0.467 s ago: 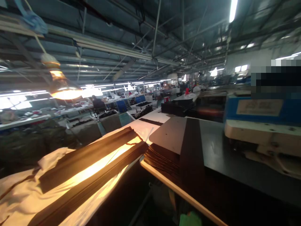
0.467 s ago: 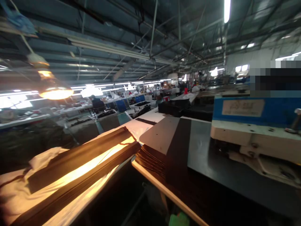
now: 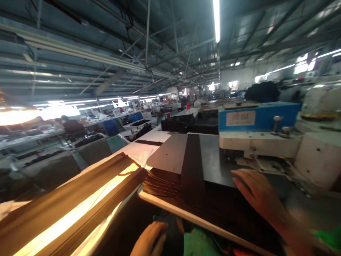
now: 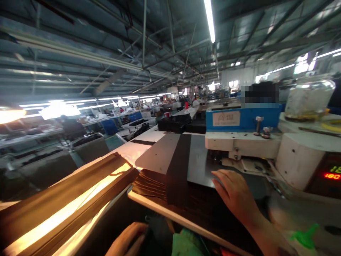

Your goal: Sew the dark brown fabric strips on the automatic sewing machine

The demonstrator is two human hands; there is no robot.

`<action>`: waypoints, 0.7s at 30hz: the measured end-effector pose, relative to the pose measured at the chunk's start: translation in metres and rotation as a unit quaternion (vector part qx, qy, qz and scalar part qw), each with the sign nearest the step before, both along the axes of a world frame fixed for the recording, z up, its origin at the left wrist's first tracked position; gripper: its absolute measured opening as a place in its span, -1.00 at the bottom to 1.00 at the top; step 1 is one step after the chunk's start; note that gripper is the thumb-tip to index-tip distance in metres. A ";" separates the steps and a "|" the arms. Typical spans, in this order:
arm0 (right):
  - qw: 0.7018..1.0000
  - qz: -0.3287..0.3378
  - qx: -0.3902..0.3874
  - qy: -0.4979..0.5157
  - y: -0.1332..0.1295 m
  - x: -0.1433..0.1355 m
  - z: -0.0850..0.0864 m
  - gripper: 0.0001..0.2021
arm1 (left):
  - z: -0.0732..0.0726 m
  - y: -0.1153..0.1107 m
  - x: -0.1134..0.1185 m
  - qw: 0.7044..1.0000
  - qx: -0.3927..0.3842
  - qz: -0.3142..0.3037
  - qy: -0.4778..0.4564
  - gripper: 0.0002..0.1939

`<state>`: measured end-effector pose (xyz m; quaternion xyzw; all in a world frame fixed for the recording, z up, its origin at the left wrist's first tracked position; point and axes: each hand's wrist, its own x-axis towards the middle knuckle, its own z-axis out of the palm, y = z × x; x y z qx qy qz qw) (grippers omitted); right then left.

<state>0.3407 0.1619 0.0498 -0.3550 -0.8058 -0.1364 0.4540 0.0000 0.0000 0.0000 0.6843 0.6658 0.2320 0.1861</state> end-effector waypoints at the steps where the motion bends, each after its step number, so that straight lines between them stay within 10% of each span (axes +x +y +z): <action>1: 1.000 -0.015 0.002 -0.003 0.003 0.000 0.002 -0.74 | 0.008 0.015 0.003 0.999 0.034 -0.014 0.007 -0.75; 11: 0.996 -0.078 -0.031 -0.015 0.011 -0.007 -0.002 -0.78 | 0.093 0.161 -0.002 0.952 0.292 0.003 0.094 -0.77; 21: 0.984 -0.155 -0.082 -0.011 0.013 -0.005 -0.003 -0.78 | 0.081 0.242 0.032 0.953 0.291 -0.017 0.075 -0.72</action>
